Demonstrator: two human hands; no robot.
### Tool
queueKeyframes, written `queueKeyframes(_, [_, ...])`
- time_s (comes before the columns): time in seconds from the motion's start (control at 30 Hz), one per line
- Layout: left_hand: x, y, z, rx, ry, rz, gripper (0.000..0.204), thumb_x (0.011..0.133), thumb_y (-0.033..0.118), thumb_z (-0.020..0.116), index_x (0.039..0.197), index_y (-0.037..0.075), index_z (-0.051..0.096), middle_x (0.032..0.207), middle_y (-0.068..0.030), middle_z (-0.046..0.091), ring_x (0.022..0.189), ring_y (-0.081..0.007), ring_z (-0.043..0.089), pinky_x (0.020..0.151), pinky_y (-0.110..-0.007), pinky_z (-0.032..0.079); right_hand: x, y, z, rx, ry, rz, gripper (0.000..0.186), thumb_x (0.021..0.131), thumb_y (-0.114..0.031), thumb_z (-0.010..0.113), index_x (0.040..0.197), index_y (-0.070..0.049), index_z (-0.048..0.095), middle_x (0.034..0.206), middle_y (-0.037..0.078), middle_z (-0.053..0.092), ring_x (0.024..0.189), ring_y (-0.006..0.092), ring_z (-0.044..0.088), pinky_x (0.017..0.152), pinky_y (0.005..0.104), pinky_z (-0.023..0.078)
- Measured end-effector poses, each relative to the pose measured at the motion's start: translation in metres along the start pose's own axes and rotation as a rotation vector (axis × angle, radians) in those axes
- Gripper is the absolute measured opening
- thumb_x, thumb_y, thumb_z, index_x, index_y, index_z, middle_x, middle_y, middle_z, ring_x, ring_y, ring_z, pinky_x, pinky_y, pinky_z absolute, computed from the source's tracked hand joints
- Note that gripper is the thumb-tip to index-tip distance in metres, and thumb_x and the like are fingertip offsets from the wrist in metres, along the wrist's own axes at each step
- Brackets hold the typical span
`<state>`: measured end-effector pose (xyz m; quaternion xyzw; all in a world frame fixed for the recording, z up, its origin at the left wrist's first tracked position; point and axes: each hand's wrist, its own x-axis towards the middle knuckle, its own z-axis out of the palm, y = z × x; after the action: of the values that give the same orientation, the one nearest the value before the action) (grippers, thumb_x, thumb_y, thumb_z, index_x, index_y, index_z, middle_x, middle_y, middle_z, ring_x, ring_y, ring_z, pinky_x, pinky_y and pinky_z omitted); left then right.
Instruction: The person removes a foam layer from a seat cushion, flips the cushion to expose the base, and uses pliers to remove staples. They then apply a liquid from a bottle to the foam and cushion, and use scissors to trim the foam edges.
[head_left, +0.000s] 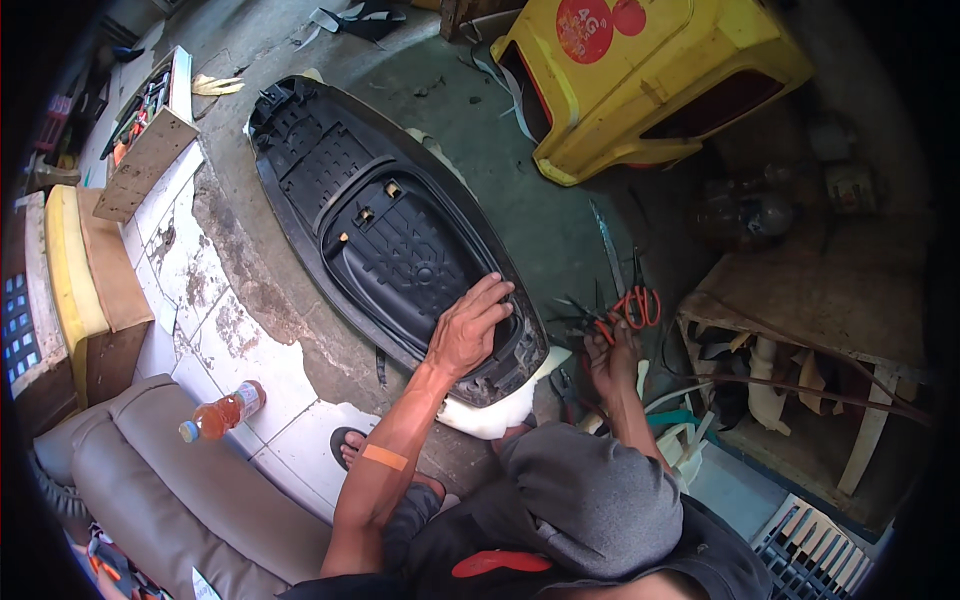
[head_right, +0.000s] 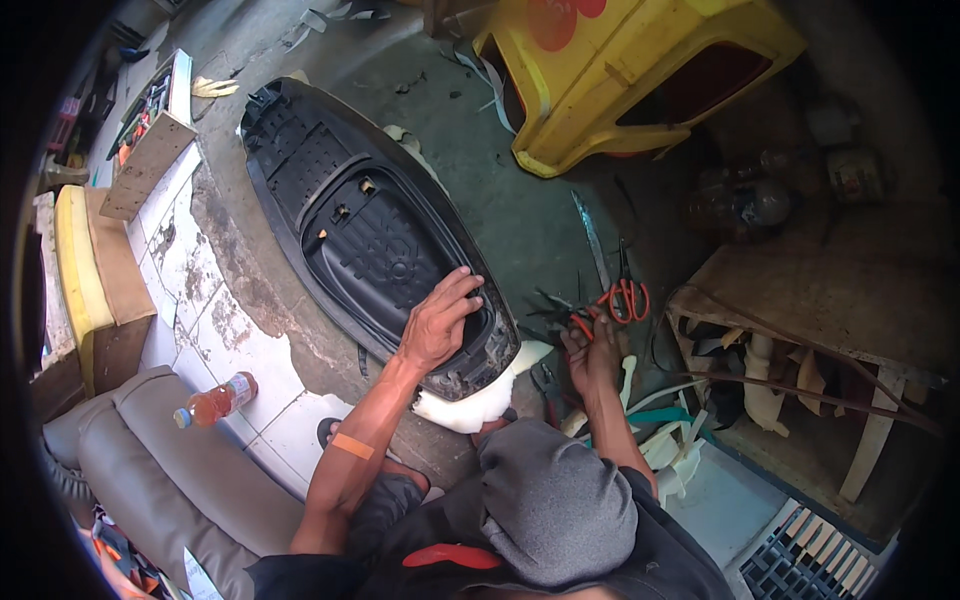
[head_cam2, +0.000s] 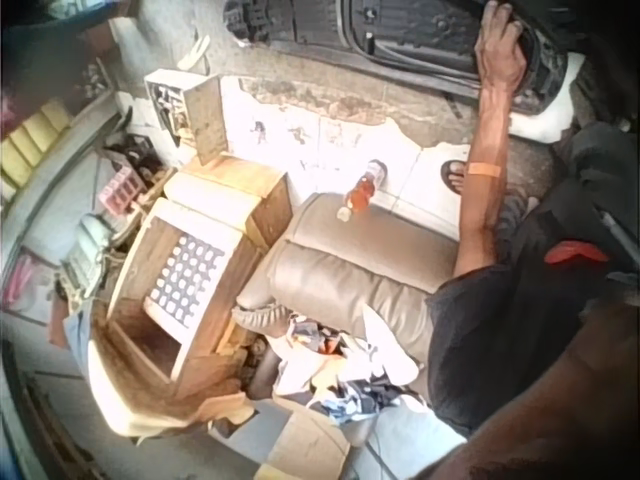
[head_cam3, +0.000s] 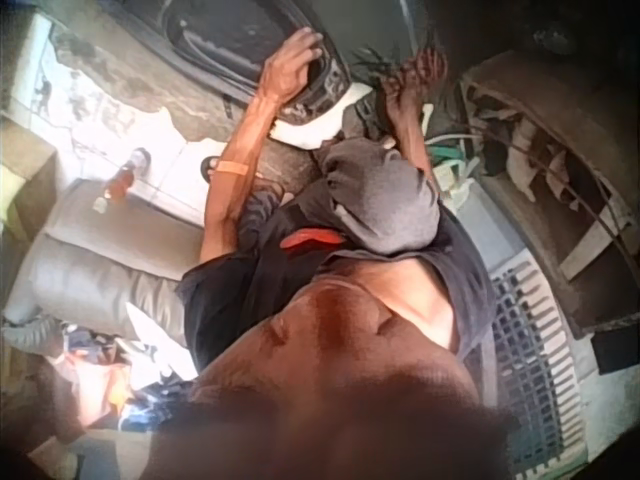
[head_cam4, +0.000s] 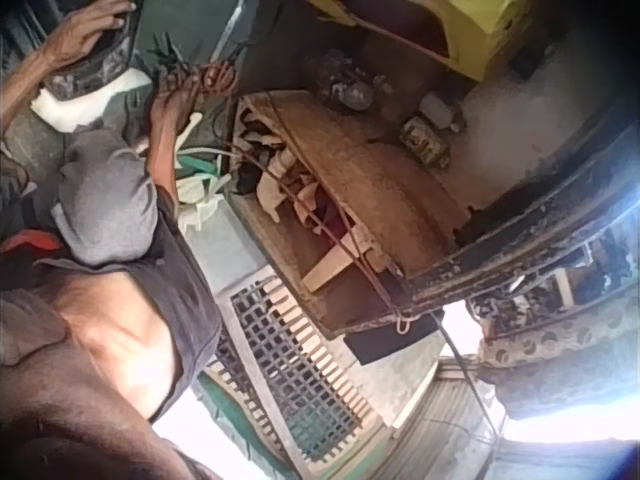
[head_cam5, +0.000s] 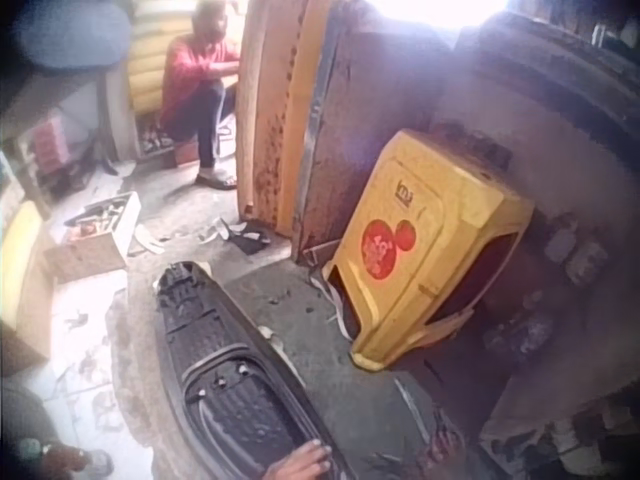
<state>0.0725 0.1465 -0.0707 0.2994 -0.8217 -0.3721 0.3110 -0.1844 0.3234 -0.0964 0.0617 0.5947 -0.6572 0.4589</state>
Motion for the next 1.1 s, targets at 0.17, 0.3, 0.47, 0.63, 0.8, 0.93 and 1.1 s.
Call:
queueKeyframes(0.17, [-0.006,-0.005,-0.001,0.007,0.002,0.004,0.028,0.076,-0.014,0.062,0.098,0.000,0.070,0.129,-0.0130,0.067,0.132,-0.0358,0.058,0.105,-0.043,0.053,-0.035,-0.034,0.014,-0.143,0.041,-0.018,0.054,0.106,-0.040,0.055,0.151,-0.012,0.042,0.132,0.019,0.060,0.111,0.0336,0.065,0.100,0.0545,0.053])
queueKeyframes(0.3, [-0.002,-0.002,0.001,0.029,0.003,0.017,0.023,0.078,-0.011,0.062,0.097,0.001,0.071,0.128,-0.0117,0.067,0.131,-0.0338,0.059,0.103,-0.042,0.055,-0.077,-0.020,-0.050,-1.537,-0.142,-0.206,0.084,0.091,-0.040,0.072,0.159,-0.015,0.031,0.140,0.022,0.052,0.117,0.0441,0.059,0.101,0.0580,0.049])
queueKeyframes(0.47, [-0.001,-0.002,0.000,0.031,-0.002,0.024,0.023,0.079,-0.010,0.062,0.097,0.001,0.071,0.129,-0.0109,0.067,0.132,-0.0325,0.058,0.101,-0.043,0.055,-0.119,0.046,-0.096,-2.160,-0.240,-0.356,0.087,0.084,-0.038,0.075,0.158,-0.020,0.033,0.131,0.024,0.056,0.121,0.0462,0.054,0.102,0.0514,0.048])
queueKeyframes(0.63, [0.000,-0.004,0.003,0.009,-0.012,0.012,0.027,0.079,-0.011,0.061,0.100,0.002,0.069,0.132,-0.0107,0.065,0.135,-0.0320,0.055,0.097,-0.044,0.055,-0.107,0.033,-0.082,-2.104,-0.317,-0.298,0.069,0.088,-0.030,0.065,0.151,-0.021,0.039,0.121,0.024,0.062,0.118,0.0455,0.057,0.095,0.0508,0.052])
queueKeyframes(0.8, [-0.004,-0.004,0.001,-0.033,-0.038,-0.005,0.030,0.075,-0.014,0.059,0.101,-0.001,0.067,0.131,-0.0143,0.065,0.135,-0.0360,0.055,0.107,-0.044,0.051,-0.112,-0.045,-0.021,-1.718,-0.414,0.165,0.039,0.094,-0.025,0.062,0.123,-0.003,0.048,0.095,0.031,0.068,0.096,0.0507,0.067,0.083,0.0544,0.051])
queueKeyframes(0.93, [-0.007,-0.003,-0.001,0.024,-0.015,-0.008,0.025,0.080,-0.011,0.060,0.099,0.003,0.069,0.133,-0.0092,0.065,0.136,-0.0310,0.055,0.095,-0.044,0.054,-0.111,-0.101,0.038,-1.655,-0.563,0.285,0.044,0.099,-0.041,0.062,0.111,0.001,0.054,0.083,0.016,0.066,0.074,0.0302,0.068,0.072,0.0444,0.052])
queueKeyframes(1.1, [-0.008,-0.007,0.003,0.019,-0.006,-0.009,0.023,0.081,-0.010,0.060,0.099,0.003,0.069,0.133,-0.0083,0.065,0.136,-0.0305,0.055,0.096,-0.044,0.054,-0.103,-0.102,0.093,-1.207,-0.583,0.571,0.042,0.107,-0.042,0.052,0.109,-0.001,0.058,0.089,0.004,0.065,0.075,0.0149,0.068,0.066,0.0329,0.054])
